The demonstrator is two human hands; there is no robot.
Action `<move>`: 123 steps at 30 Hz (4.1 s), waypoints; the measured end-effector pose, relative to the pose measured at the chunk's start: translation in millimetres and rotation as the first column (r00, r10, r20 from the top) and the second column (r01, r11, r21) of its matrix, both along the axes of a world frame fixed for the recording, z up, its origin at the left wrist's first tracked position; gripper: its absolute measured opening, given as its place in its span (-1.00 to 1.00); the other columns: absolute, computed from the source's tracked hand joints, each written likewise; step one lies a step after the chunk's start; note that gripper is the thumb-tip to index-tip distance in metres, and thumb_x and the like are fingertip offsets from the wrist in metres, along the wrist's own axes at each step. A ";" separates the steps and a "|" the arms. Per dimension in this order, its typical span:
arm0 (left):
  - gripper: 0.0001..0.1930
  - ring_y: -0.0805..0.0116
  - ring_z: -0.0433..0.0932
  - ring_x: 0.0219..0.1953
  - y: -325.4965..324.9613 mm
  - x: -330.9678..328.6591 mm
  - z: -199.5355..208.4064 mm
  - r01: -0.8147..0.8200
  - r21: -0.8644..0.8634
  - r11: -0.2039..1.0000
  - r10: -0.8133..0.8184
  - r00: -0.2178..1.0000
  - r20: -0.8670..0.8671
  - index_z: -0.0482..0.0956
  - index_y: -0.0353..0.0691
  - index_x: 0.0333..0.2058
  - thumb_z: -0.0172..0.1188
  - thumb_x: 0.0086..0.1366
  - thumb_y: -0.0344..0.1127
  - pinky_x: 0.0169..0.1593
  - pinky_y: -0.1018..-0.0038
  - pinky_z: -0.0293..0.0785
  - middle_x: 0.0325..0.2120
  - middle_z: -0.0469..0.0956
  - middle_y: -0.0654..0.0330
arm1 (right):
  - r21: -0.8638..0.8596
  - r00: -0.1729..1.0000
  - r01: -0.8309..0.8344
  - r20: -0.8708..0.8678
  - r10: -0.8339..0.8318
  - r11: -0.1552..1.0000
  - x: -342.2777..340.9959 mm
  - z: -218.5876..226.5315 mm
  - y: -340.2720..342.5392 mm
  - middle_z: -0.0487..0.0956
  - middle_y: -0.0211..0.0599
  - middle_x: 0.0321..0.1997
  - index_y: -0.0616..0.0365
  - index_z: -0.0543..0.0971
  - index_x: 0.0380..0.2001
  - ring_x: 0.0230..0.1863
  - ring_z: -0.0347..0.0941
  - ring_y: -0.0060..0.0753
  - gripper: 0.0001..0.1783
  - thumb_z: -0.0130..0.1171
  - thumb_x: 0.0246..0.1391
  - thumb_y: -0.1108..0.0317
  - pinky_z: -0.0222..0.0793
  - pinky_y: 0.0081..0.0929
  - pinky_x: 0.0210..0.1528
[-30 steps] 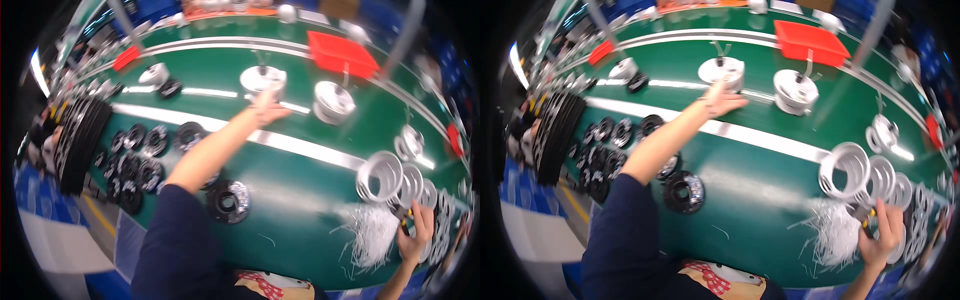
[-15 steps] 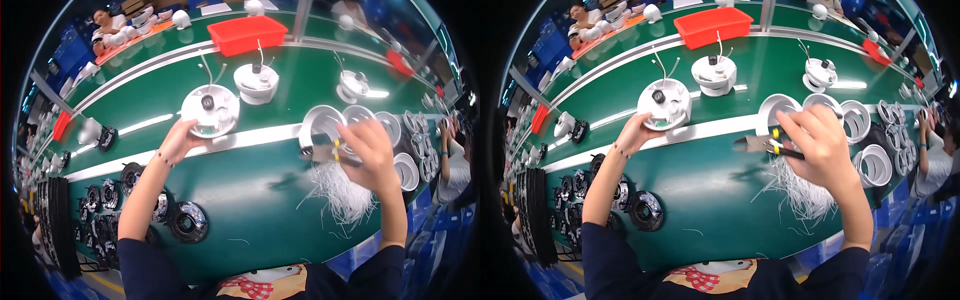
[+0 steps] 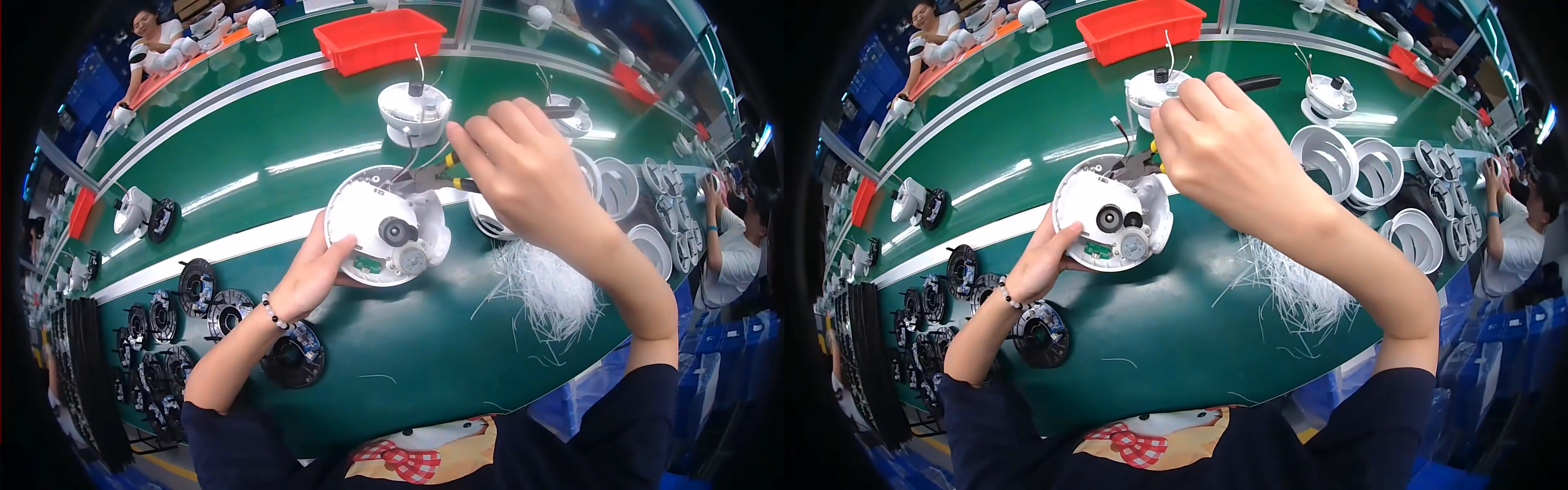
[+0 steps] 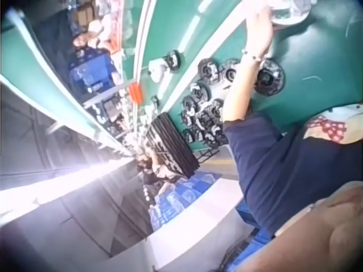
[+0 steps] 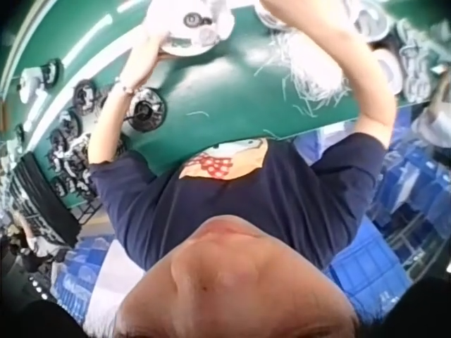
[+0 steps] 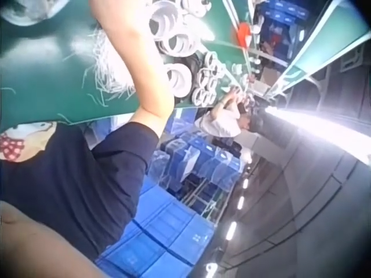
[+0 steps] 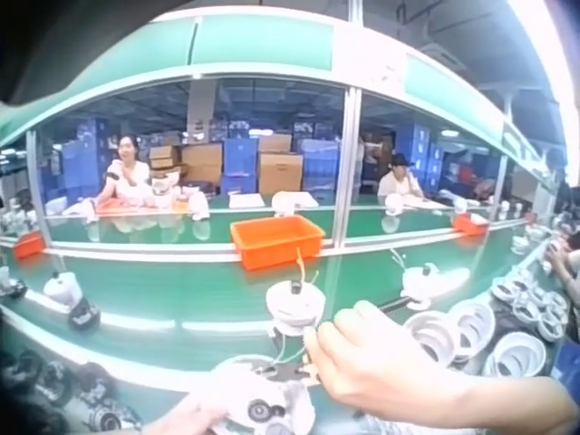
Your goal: Assembling security camera modules by cutting wires and fitting components into plastic housings on an assembly line.
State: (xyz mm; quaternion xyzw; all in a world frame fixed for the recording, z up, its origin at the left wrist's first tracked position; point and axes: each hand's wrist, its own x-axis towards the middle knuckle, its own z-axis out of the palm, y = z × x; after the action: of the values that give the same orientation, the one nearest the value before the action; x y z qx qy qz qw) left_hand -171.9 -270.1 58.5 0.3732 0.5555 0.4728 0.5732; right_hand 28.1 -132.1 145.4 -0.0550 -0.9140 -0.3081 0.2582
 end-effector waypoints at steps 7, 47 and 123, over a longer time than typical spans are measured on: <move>-0.44 0.25 0.37 -0.02 3.7 7.2 -2.8 0.035 0.012 0.999 -0.034 0.998 -0.049 -0.14 -0.11 0.18 -0.14 0.28 -0.25 -0.22 0.31 0.54 0.04 0.20 0.09 | 0.036 0.979 0.114 0.167 -0.119 0.993 -3.2 -6.7 4.1 0.37 -0.30 -0.53 0.37 0.51 -0.36 -0.38 0.29 -0.34 -0.65 0.05 -0.36 0.45 0.24 -0.47 -0.25; -0.52 -0.08 0.48 -0.24 2.7 -322.2 -68.8 -0.614 0.216 0.759 0.193 -0.104 -0.976 0.51 -0.42 -0.35 0.01 0.01 -0.03 -0.16 0.20 0.38 -0.37 0.49 -0.23 | -0.901 0.966 -0.009 0.105 0.238 0.433 31.3 -144.6 -122.8 0.42 -0.30 -0.33 0.20 0.46 -0.20 -0.26 0.33 -0.27 -0.39 0.31 -0.50 0.30 0.23 -0.33 -0.18; -0.41 0.23 0.45 -0.15 -87.6 -32.1 -32.1 -0.412 0.146 0.899 0.138 0.584 0.800 0.33 -0.29 -0.03 -0.21 0.19 0.11 -0.04 0.31 0.37 -0.17 0.45 0.06 | -0.935 0.955 -0.296 -0.288 0.067 0.195 -102.3 -83.2 -130.0 0.01 0.13 0.18 0.36 -0.05 0.18 0.23 -0.10 0.08 0.34 0.48 -0.65 -0.03 -0.12 -0.16 0.22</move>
State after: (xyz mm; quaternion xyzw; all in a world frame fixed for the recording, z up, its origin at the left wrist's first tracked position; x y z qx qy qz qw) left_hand -204.0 -357.7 26.3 0.1289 0.2237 0.7527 0.6057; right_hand -74.2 -262.1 62.2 -0.1233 -0.8764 0.3689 0.2840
